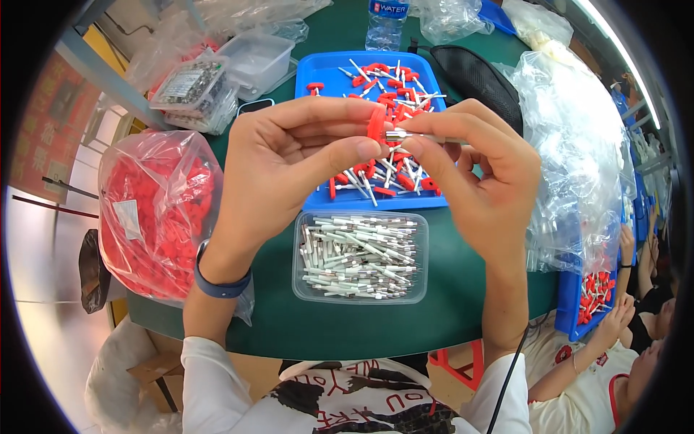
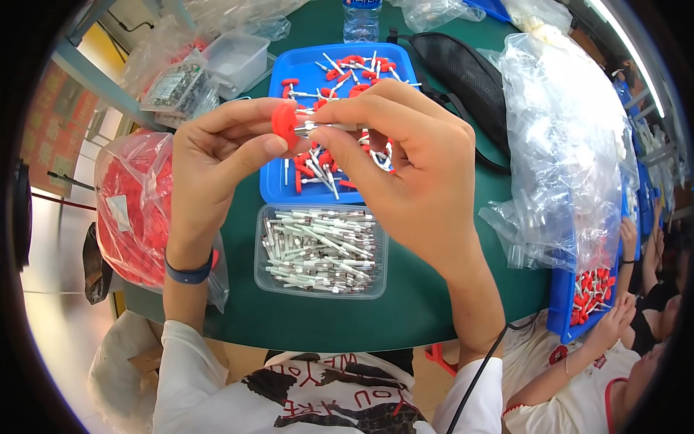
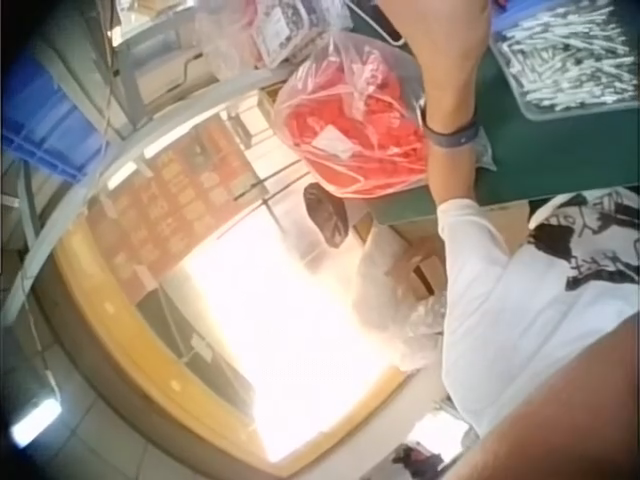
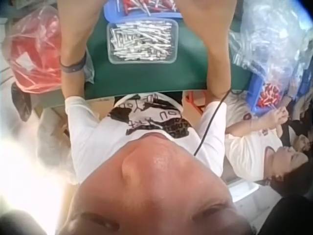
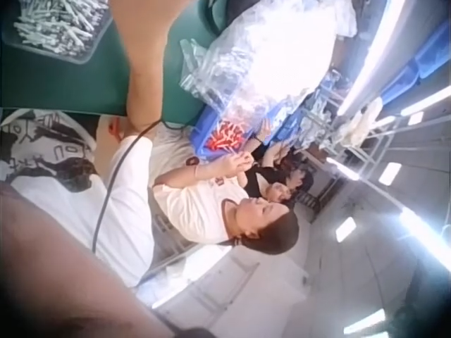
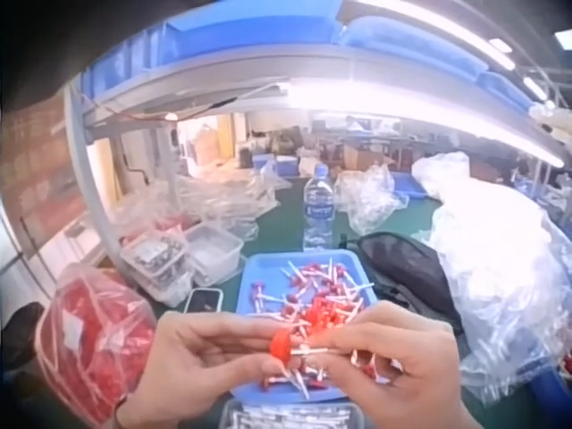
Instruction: Assembling small red plastic parts with white stems at a factory workbench.
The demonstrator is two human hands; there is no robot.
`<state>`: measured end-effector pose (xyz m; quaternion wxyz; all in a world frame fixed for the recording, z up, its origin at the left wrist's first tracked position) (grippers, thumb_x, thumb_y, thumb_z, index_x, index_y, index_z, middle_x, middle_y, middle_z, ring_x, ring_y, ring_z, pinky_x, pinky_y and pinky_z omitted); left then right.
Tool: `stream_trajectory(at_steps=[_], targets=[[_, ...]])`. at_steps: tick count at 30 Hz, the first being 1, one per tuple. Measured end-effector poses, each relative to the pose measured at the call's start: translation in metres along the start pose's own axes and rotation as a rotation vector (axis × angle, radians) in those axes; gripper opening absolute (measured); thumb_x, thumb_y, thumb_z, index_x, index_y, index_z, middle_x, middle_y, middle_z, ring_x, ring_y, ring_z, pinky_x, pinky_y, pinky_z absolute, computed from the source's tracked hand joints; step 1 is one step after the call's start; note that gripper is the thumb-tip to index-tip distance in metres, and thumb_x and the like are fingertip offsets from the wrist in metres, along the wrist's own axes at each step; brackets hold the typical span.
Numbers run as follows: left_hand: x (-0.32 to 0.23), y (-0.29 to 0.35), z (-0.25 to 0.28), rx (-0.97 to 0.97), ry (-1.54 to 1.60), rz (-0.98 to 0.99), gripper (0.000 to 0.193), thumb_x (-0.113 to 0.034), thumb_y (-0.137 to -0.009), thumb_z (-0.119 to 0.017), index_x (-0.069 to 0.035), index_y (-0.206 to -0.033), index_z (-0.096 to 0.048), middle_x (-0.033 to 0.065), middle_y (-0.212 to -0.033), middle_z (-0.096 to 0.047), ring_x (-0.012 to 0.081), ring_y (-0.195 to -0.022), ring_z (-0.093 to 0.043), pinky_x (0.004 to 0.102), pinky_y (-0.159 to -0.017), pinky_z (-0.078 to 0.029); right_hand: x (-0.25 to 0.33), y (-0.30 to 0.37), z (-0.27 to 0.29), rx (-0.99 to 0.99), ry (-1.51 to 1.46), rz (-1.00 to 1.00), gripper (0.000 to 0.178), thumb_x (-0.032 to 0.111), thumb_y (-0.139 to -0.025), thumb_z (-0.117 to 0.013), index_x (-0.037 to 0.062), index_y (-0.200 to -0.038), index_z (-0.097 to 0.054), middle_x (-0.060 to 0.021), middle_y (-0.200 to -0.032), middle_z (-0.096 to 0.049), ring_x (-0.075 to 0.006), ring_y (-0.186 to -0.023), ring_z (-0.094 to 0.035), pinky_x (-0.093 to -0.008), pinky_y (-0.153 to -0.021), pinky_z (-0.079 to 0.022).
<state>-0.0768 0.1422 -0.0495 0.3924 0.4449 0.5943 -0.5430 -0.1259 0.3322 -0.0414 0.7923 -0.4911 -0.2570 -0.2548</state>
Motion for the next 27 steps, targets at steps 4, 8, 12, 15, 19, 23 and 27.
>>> stream_trajectory(at_steps=[4,8,12,15,19,23,27], targets=[[0.0008,0.0003,-0.0014,-0.002,0.009,0.001,0.028,0.005,-0.080,-0.069,0.008,-0.108,-0.064,0.0162,-0.100,-0.069,0.0182,-0.088,-0.068,0.0280,-0.081,-0.056,0.0014,0.0020,-0.0003,-0.010,-0.004,0.026,0.014,-0.001,-0.079,-0.071,0.0026,-0.092,-0.072,-0.0007,-0.079,-0.064,0.0001,-0.059,-0.046,-0.0158,-0.045,-0.025],[0.0007,0.0016,-0.0029,-0.016,0.022,-0.001,0.028,0.005,-0.080,-0.069,0.008,-0.108,-0.064,0.0165,-0.100,-0.069,0.0180,-0.089,-0.068,0.0281,-0.081,-0.056,0.0004,0.0034,-0.0025,-0.020,-0.016,0.010,0.014,-0.001,-0.078,-0.071,0.0026,-0.092,-0.072,-0.0007,-0.079,-0.064,0.0001,-0.059,-0.047,-0.0161,-0.045,-0.025],[-0.0005,0.0030,-0.0026,0.003,0.020,0.004,0.028,0.005,-0.080,-0.070,0.008,-0.107,-0.064,0.0168,-0.099,-0.069,0.0184,-0.088,-0.068,0.0277,-0.080,-0.057,-0.0005,0.0034,-0.0019,0.001,-0.017,0.027,0.014,-0.001,-0.077,-0.072,0.0028,-0.091,-0.072,-0.0007,-0.078,-0.064,-0.0005,-0.059,-0.049,-0.0163,-0.045,-0.025],[-0.0002,0.0045,0.0008,0.030,0.002,0.011,0.027,0.006,-0.079,-0.070,0.009,-0.105,-0.064,0.0172,-0.099,-0.069,0.0190,-0.088,-0.069,0.0277,-0.079,-0.057,0.0005,0.0044,-0.0027,0.000,-0.019,0.005,0.013,0.000,-0.077,-0.073,0.0028,-0.089,-0.072,-0.0008,-0.078,-0.064,-0.0008,-0.059,-0.049,-0.0164,-0.044,-0.025],[0.0008,0.0033,-0.0009,0.006,-0.001,-0.038,0.026,0.006,-0.078,-0.071,0.009,-0.103,-0.064,0.0178,-0.098,-0.069,0.0197,-0.087,-0.069,0.0277,-0.079,-0.057,0.0036,0.0042,-0.0030,-0.026,0.046,0.023,0.012,0.000,-0.076,-0.073,0.0025,-0.088,-0.072,-0.0012,-0.078,-0.065,-0.0013,-0.059,-0.050,-0.0167,-0.044,-0.026],[0.0001,0.0041,-0.0025,-0.017,-0.035,-0.044,0.026,0.008,-0.077,-0.072,0.008,-0.102,-0.065,0.0178,-0.096,-0.069,0.0199,-0.086,-0.069,0.0275,-0.079,-0.058,0.0027,0.0062,-0.0036,-0.024,0.075,-0.033,0.012,0.000,-0.076,-0.074,0.0026,-0.088,-0.072,-0.0016,-0.079,-0.067,-0.0019,-0.062,-0.053,-0.0162,-0.044,-0.028],[0.0001,0.0052,-0.0060,-0.038,-0.084,-0.070,0.024,0.008,-0.075,-0.073,0.007,-0.098,-0.067,0.0168,-0.091,-0.070,0.0193,-0.083,-0.070,0.0271,-0.077,-0.058,0.0010,0.0058,-0.0025,0.015,0.014,-0.015,0.015,-0.001,-0.075,-0.074,0.0018,-0.089,-0.073,-0.0038,-0.081,-0.068,-0.0041,-0.067,-0.058,-0.0156,-0.046,-0.034]])
Point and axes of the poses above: each hand's wrist, its own y-axis away from the middle knuckle, its own z-axis out of the back of the hand, x = y × z, the point moved 1 cm from there along -y, towards the middle knuckle
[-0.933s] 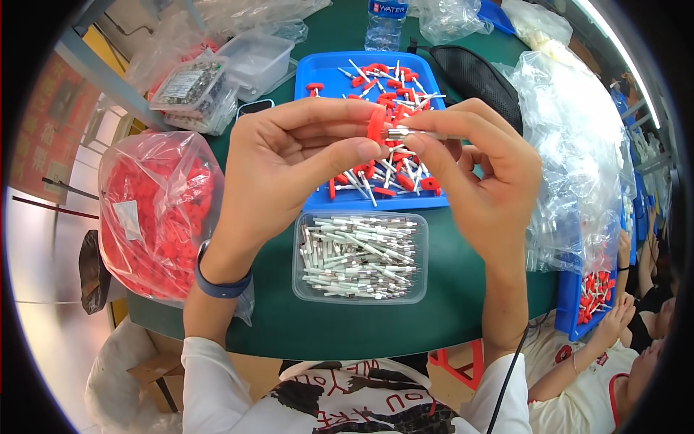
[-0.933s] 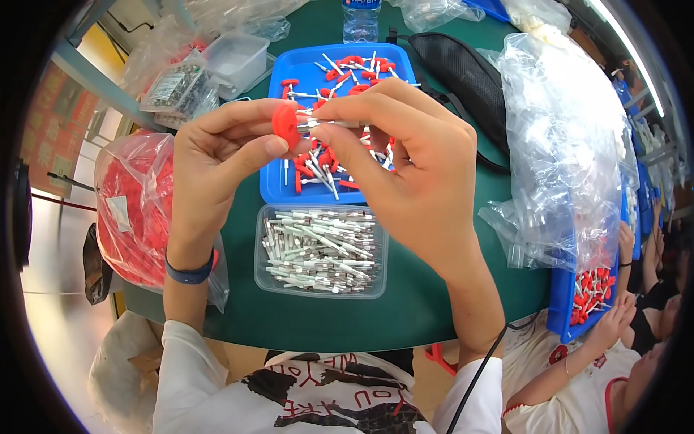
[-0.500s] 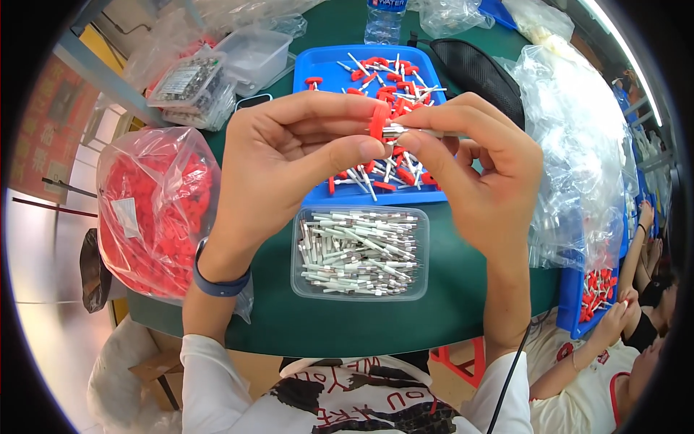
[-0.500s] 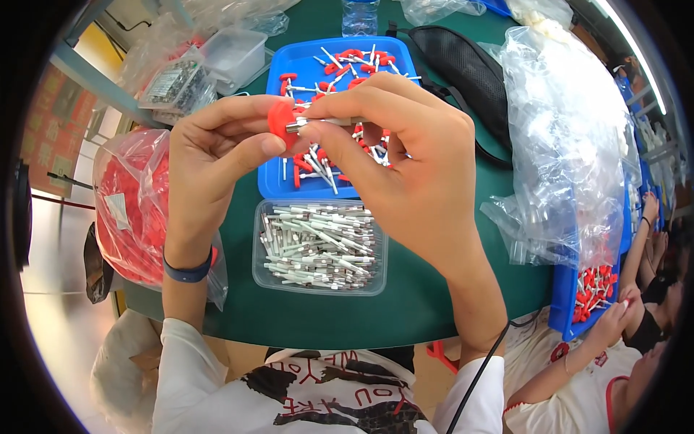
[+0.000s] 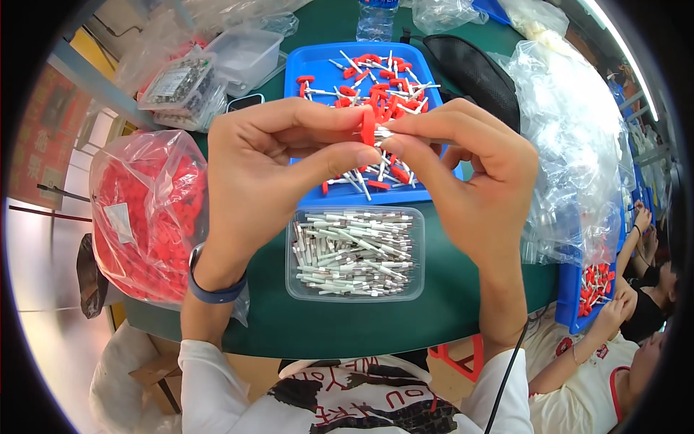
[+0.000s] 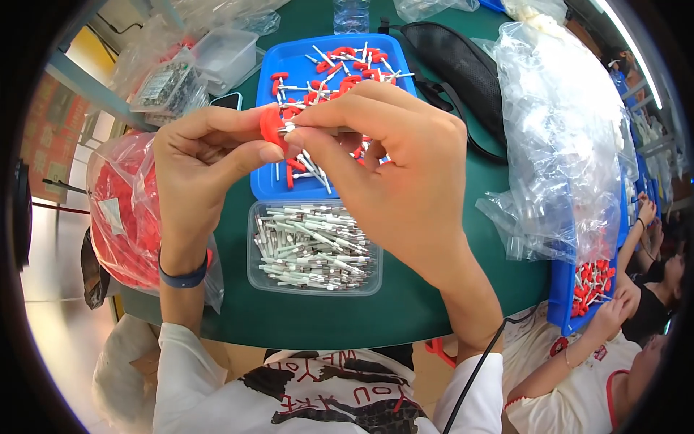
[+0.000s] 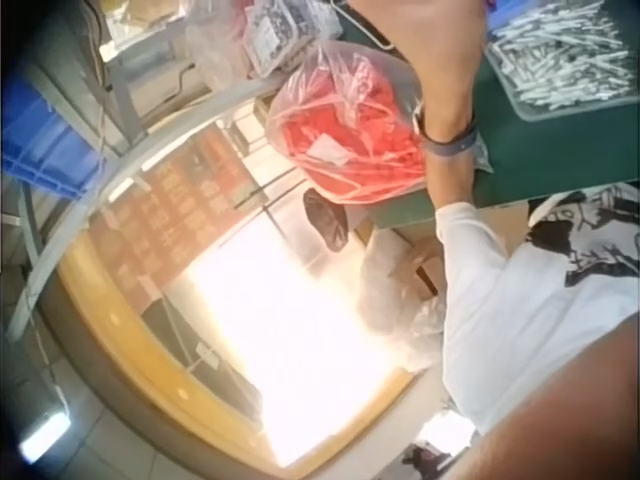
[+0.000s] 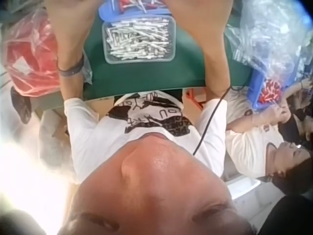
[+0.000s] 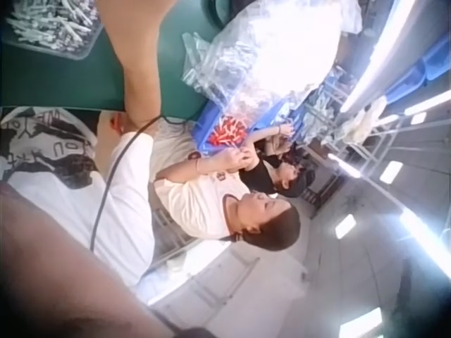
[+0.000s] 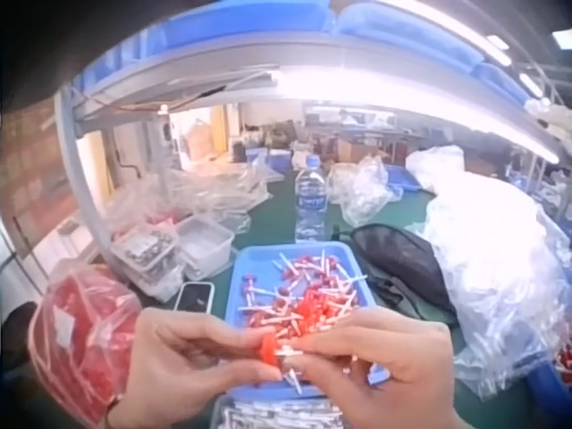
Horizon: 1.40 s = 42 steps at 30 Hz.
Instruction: Assembling small red plastic parts with white stems at a factory workbench.
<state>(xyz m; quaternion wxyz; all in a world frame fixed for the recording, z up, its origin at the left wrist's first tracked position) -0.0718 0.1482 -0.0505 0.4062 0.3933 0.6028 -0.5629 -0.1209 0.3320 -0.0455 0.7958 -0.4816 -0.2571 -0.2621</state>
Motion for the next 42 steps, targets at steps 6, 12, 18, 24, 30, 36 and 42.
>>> stream_trajectory(at_steps=[6,12,18,24,30,36,42], targets=[[0.004,0.003,0.000,-0.010,-0.051,-0.055,0.025,0.008,-0.072,-0.075,0.006,-0.096,-0.068,0.0141,-0.090,-0.070,0.0167,-0.082,-0.069,0.0262,-0.076,-0.057,0.001,0.001,-0.003,0.043,-0.125,-0.015,0.016,-0.004,-0.075,-0.072,-0.0010,-0.091,-0.072,-0.0075,-0.082,-0.067,-0.0081,-0.068,-0.059,-0.0182,-0.050,-0.041],[-0.001,0.000,0.005,0.064,-0.066,-0.059,0.031,0.009,-0.071,-0.075,0.006,-0.101,-0.067,0.0161,-0.097,-0.069,0.0174,-0.087,-0.068,0.0277,-0.080,-0.056,0.001,-0.001,0.000,0.095,-0.175,-0.059,0.015,-0.004,-0.078,-0.070,-0.0019,-0.094,-0.071,-0.0075,-0.083,-0.066,-0.0071,-0.065,-0.058,-0.0180,-0.048,-0.042],[-0.001,-0.005,0.014,0.091,-0.070,-0.034,0.026,-0.002,-0.077,-0.075,0.003,-0.102,-0.069,0.0120,-0.092,-0.071,0.0150,-0.082,-0.069,0.0250,-0.076,-0.056,-0.002,0.001,-0.005,0.111,-0.285,-0.209,0.016,0.000,-0.082,-0.069,-0.0009,-0.098,-0.070,-0.0042,-0.084,-0.066,-0.0042,-0.063,-0.055,-0.0179,-0.049,-0.042],[-0.007,-0.006,0.038,0.062,-0.236,-0.199,0.040,0.000,-0.082,-0.068,0.002,-0.120,-0.059,0.0176,-0.110,-0.065,0.0208,-0.101,-0.064,0.0317,-0.087,-0.052,-0.021,-0.004,-0.011,0.130,-0.149,-0.208,0.012,0.005,-0.086,-0.067,-0.0003,-0.096,-0.070,-0.0010,-0.085,-0.067,-0.0024,-0.066,-0.053,-0.0188,-0.055,-0.041],[-0.077,0.041,0.112,-0.045,-0.187,-0.450,0.029,-0.004,-0.089,-0.062,0.002,-0.117,-0.060,0.0157,-0.104,-0.065,0.0217,-0.096,-0.065,0.0281,-0.078,-0.051,-0.094,0.005,-0.020,0.068,0.665,-0.036,0.014,0.016,-0.083,-0.069,0.0061,-0.093,-0.071,-0.0063,-0.088,-0.063,-0.0210,-0.084,-0.061,-0.0333,-0.073,-0.047],[-0.020,0.166,0.150,-0.635,-0.755,-0.147,0.011,-0.002,-0.087,-0.062,0.000,-0.097,-0.067,0.0059,-0.082,-0.069,0.0101,-0.065,-0.059,0.0208,-0.058,-0.046,-0.076,0.004,-0.031,-0.015,0.765,0.016,0.020,0.018,-0.087,-0.066,0.0142,-0.106,-0.070,-0.0031,-0.096,-0.060,-0.0182,-0.088,-0.059,-0.0316,-0.073,-0.046],[0.006,0.167,0.157,-0.057,-1.394,-0.081,0.021,-0.004,-0.077,-0.067,-0.009,-0.098,-0.069,0.0052,-0.084,-0.068,0.0191,-0.075,-0.063,0.0276,-0.059,-0.049,-0.026,0.006,-0.044,0.100,0.436,0.037,0.022,0.009,-0.083,-0.069,0.0073,-0.106,-0.069,-0.0043,-0.097,-0.060,-0.0145,-0.085,-0.059,-0.0278,-0.074,-0.046]])
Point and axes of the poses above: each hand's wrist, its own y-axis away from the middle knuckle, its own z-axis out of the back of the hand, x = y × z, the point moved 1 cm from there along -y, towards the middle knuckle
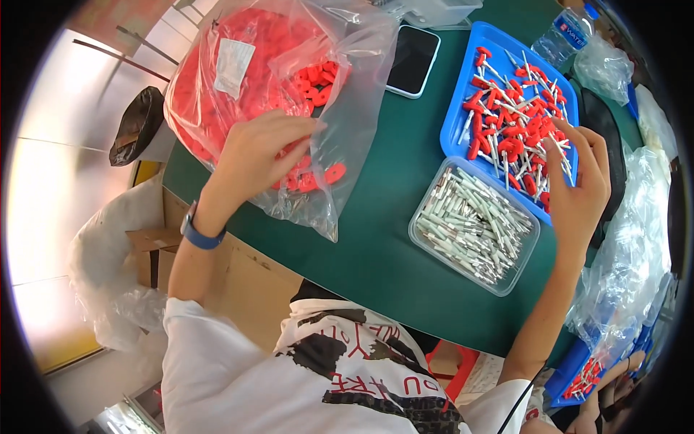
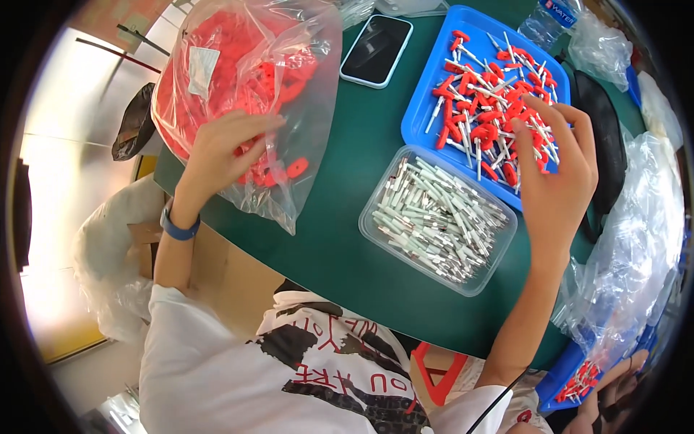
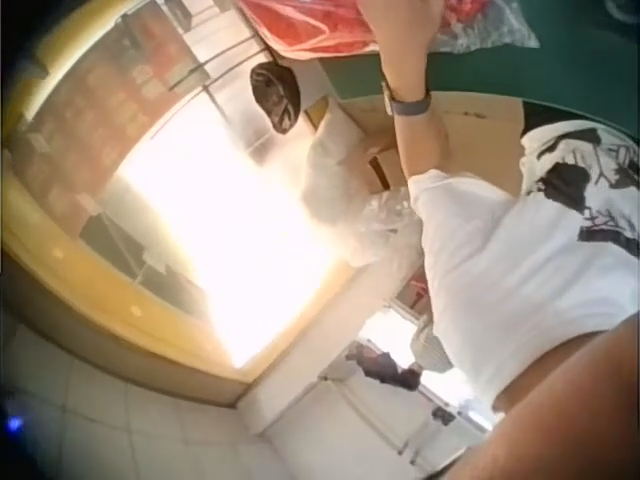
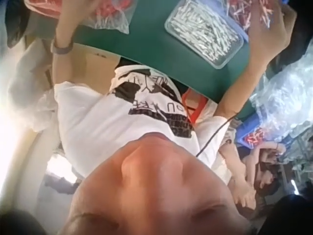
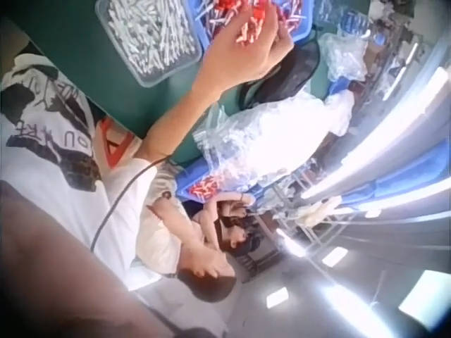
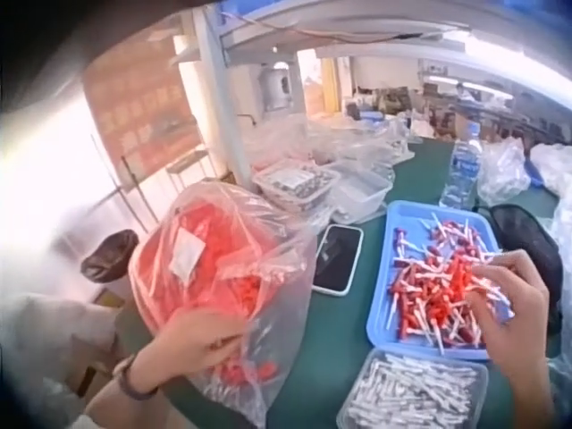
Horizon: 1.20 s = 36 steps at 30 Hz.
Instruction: Assembling small red plastic parts with white stems at a factory workbench.
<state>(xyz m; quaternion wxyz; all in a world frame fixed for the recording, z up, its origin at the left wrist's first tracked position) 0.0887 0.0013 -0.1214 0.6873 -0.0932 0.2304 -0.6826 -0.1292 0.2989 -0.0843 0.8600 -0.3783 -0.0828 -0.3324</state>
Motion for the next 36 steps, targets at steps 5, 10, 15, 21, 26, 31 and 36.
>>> stream_trajectory(at_steps=[5,10,15,21,26,31,36], targets=[[0.009,-0.018,-0.008,0.077,-0.199,0.013,0.015,-0.016,-0.079,-0.066,-0.008,-0.091,-0.068,0.0050,-0.076,-0.065,0.0233,-0.071,-0.062,0.0378,-0.055,-0.048,0.023,0.005,0.003,0.012,-0.033,0.115,0.023,0.003,-0.079,-0.071,0.0042,-0.102,-0.069,-0.0077,-0.096,-0.060,-0.0186,-0.086,-0.061,-0.0292,-0.077,-0.047],[0.026,-0.038,-0.031,0.115,-0.375,0.157,0.019,-0.022,-0.077,-0.068,-0.007,-0.088,-0.069,0.0065,-0.077,-0.065,0.0262,-0.071,-0.063,0.0372,-0.057,-0.049,0.032,0.007,0.005,0.040,-0.075,0.120,0.018,0.002,-0.078,-0.070,0.0022,-0.096,-0.068,-0.0084,-0.088,-0.060,-0.0177,-0.080,-0.060,-0.0301,-0.070,-0.046],[0.020,-0.035,-0.019,0.009,-0.187,0.218,0.019,-0.019,-0.076,-0.070,-0.004,-0.087,-0.070,0.0085,-0.079,-0.067,0.0231,-0.065,-0.062,0.0331,-0.056,-0.048,0.037,0.016,0.008,0.351,-0.125,0.126,0.016,0.003,-0.073,-0.071,0.0043,-0.088,-0.068,-0.0068,-0.076,-0.058,-0.0188,-0.069,-0.060,-0.0299,-0.063,-0.045],[-0.026,-0.018,0.026,-0.165,0.567,0.541,0.016,-0.003,-0.082,-0.068,0.001,-0.097,-0.069,-0.0001,-0.080,-0.064,0.0037,-0.066,-0.052,0.0183,-0.058,-0.041,0.034,0.030,0.009,0.624,-0.025,0.097,0.011,0.005,-0.069,-0.071,0.0072,-0.076,-0.063,-0.0045,-0.076,-0.059,-0.0221,-0.071,-0.061,-0.0351,-0.063,-0.046],[-0.060,-0.029,0.034,-0.134,0.864,0.453,0.024,0.003,-0.084,-0.063,0.002,-0.108,-0.065,0.0020,-0.082,-0.063,0.0055,-0.067,-0.053,0.0184,-0.062,-0.044,0.031,0.032,0.004,0.640,-0.002,0.022,0.016,0.009,-0.070,-0.073,0.0079,-0.081,-0.062,-0.0046,-0.076,-0.059,-0.0234,-0.071,-0.061,-0.0366,-0.062,-0.045],[-0.091,-0.078,0.030,-0.160,1.376,0.315,0.034,0.001,-0.085,-0.058,0.002,-0.119,-0.058,0.0069,-0.085,-0.065,0.0071,-0.059,-0.055,0.0172,-0.053,-0.042,0.029,0.027,0.009,0.609,0.013,0.087,0.020,0.017,-0.072,-0.075,0.0079,-0.084,-0.061,-0.0047,-0.075,-0.060,-0.0244,-0.069,-0.061,-0.0381,-0.059,-0.044],[-0.150,-0.128,0.034,-0.248,1.552,0.091,0.034,0.000,-0.086,-0.060,0.005,-0.119,-0.056,0.0190,-0.094,-0.069,0.0147,-0.063,-0.066,0.0218,-0.052,-0.050,0.026,0.029,0.012,0.570,0.087,0.034,0.020,0.022,-0.072,-0.075,0.0075,-0.075,-0.062,-0.0048,-0.072,-0.060,-0.0243,-0.068,-0.061,-0.0375,-0.058,-0.044]])
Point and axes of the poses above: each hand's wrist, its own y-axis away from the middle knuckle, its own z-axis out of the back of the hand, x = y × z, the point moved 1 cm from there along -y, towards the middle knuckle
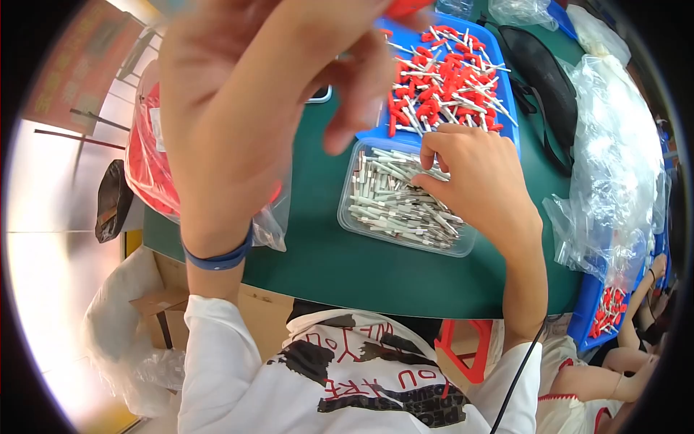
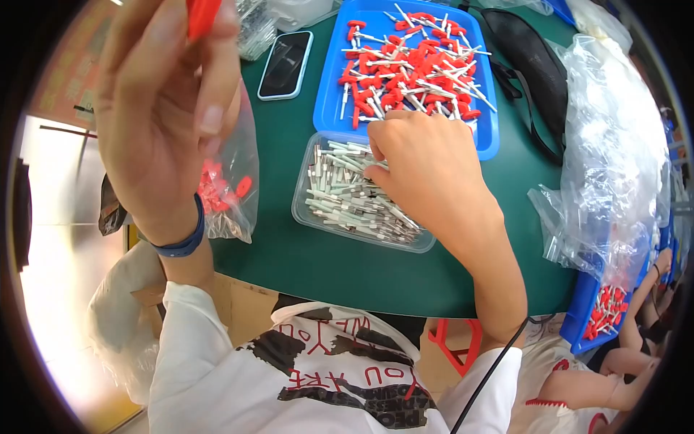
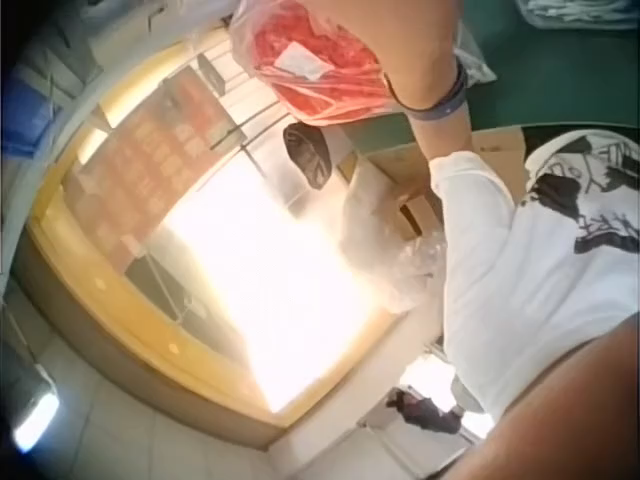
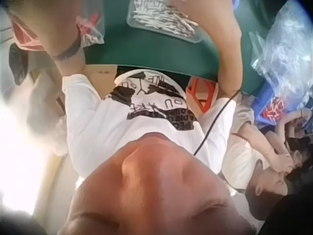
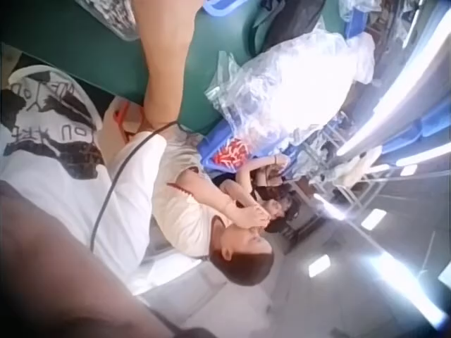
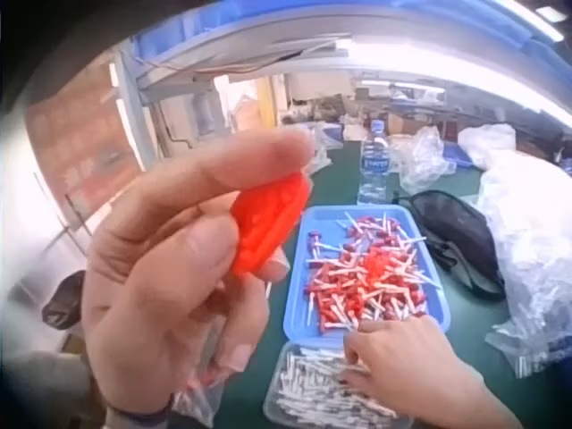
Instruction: Assembling small red plastic parts with white stems at a factory workbench.
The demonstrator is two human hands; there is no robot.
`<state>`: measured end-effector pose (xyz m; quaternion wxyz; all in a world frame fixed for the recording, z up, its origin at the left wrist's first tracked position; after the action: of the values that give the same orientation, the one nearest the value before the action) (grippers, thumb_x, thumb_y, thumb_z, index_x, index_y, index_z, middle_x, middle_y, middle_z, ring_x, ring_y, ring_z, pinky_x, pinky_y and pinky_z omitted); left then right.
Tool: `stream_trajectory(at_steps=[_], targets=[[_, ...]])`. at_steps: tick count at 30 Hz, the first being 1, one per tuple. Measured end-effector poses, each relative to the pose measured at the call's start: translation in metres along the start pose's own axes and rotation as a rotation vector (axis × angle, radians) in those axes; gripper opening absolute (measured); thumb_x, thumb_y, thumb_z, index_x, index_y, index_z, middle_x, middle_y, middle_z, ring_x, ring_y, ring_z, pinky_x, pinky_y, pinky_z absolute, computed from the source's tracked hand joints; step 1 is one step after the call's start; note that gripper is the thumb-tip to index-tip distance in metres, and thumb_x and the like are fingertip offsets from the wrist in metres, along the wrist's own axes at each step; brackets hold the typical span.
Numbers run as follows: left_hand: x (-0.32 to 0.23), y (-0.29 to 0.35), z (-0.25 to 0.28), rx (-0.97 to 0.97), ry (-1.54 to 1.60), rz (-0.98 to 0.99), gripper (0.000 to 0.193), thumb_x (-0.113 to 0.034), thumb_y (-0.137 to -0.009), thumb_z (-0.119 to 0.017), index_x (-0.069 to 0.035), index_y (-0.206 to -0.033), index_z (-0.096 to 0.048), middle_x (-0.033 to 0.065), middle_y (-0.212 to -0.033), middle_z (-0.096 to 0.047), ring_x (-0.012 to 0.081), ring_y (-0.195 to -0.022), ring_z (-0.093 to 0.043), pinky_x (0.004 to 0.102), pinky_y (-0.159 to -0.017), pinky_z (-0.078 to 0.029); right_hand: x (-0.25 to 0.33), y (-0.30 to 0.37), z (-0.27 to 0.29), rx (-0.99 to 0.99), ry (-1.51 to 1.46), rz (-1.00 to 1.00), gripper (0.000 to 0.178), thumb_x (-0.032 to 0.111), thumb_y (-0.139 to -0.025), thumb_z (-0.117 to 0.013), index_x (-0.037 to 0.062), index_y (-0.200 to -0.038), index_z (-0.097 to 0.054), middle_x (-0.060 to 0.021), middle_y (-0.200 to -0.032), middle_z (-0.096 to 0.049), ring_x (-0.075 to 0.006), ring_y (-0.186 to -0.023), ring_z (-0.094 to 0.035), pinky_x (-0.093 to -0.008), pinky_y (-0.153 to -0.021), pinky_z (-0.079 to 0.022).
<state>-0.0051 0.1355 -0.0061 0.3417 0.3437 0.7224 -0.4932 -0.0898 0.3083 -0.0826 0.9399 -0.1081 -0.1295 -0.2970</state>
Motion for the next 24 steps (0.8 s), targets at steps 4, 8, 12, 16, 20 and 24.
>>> stream_trajectory(at_steps=[4,8,12,16,20,24], targets=[[0.004,-0.006,-0.008,-0.006,-0.048,0.042,0.037,-0.001,-0.086,-0.061,0.004,-0.122,-0.054,0.0200,-0.095,-0.069,0.0150,-0.061,-0.065,0.0219,-0.051,-0.050,-0.001,0.006,0.006,0.163,0.083,-0.056,0.022,0.025,-0.069,-0.077,0.0082,-0.069,-0.063,-0.0049,-0.066,-0.061,-0.0245,-0.066,-0.061,-0.0377,-0.059,-0.045],[0.007,-0.011,-0.014,-0.013,-0.110,0.093,0.040,-0.002,-0.085,-0.061,0.004,-0.124,-0.052,0.0209,-0.096,-0.068,0.0153,-0.059,-0.065,0.0221,-0.051,-0.050,-0.002,0.001,-0.006,0.149,0.095,-0.007,0.021,0.024,-0.067,-0.078,0.0084,-0.066,-0.064,-0.0065,-0.064,-0.062,-0.0248,-0.065,-0.061,-0.0377,-0.059,-0.045],[0.015,-0.013,-0.015,-0.027,-0.171,0.157,0.043,-0.003,-0.085,-0.062,0.004,-0.126,-0.050,0.0218,-0.097,-0.068,0.0156,-0.057,-0.064,0.0223,-0.050,-0.050,-0.011,-0.004,0.000,0.109,-0.151,0.037,0.017,0.017,-0.070,-0.077,0.0052,-0.069,-0.065,-0.0048,-0.057,-0.058,-0.0188,-0.053,-0.057,-0.0322,-0.053,-0.044],[0.020,-0.019,-0.013,-0.051,-0.246,0.177,0.046,-0.004,-0.085,-0.062,0.003,-0.128,-0.048,0.0228,-0.098,-0.068,0.0159,-0.055,-0.064,0.0225,-0.049,-0.050,-0.020,-0.010,0.019,0.147,-0.514,-0.054,0.015,0.011,-0.075,-0.076,0.0025,-0.073,-0.064,-0.0006,-0.056,-0.056,-0.0082,-0.049,-0.052,-0.0238,-0.046,-0.039],[0.015,-0.028,-0.015,-0.067,-0.313,0.150,0.049,-0.005,-0.085,-0.063,0.003,-0.131,-0.045,0.0237,-0.099,-0.067,0.0162,-0.053,-0.063,0.0227,-0.049,-0.050,-0.044,-0.009,0.035,-0.087,-0.940,-0.136,0.011,0.005,-0.080,-0.071,0.0000,-0.083,-0.062,-0.0003,-0.068,-0.062,-0.0034,-0.052,-0.054,-0.0160,-0.041,-0.034],[0.027,-0.039,-0.002,0.091,-0.324,0.057,0.035,-0.001,-0.083,-0.059,0.002,-0.118,-0.056,0.0170,-0.101,-0.068,0.0095,-0.057,-0.059,0.0176,-0.047,-0.042,-0.045,-0.008,0.049,-0.296,-1.132,-0.139,0.009,0.001,-0.083,-0.064,0.0002,-0.088,-0.057,-0.0090,-0.074,-0.065,-0.0109,-0.059,-0.065,-0.0158,-0.035,-0.035]])
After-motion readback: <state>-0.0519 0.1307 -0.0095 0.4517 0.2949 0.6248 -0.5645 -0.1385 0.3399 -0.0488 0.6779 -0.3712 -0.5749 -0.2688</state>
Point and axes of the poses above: each hand's wrist, its own y-axis away from the middle knuckle, its own z-axis out of the back of the hand, x = y × z, the point moved 1 cm from there along -y, towards the middle knuckle
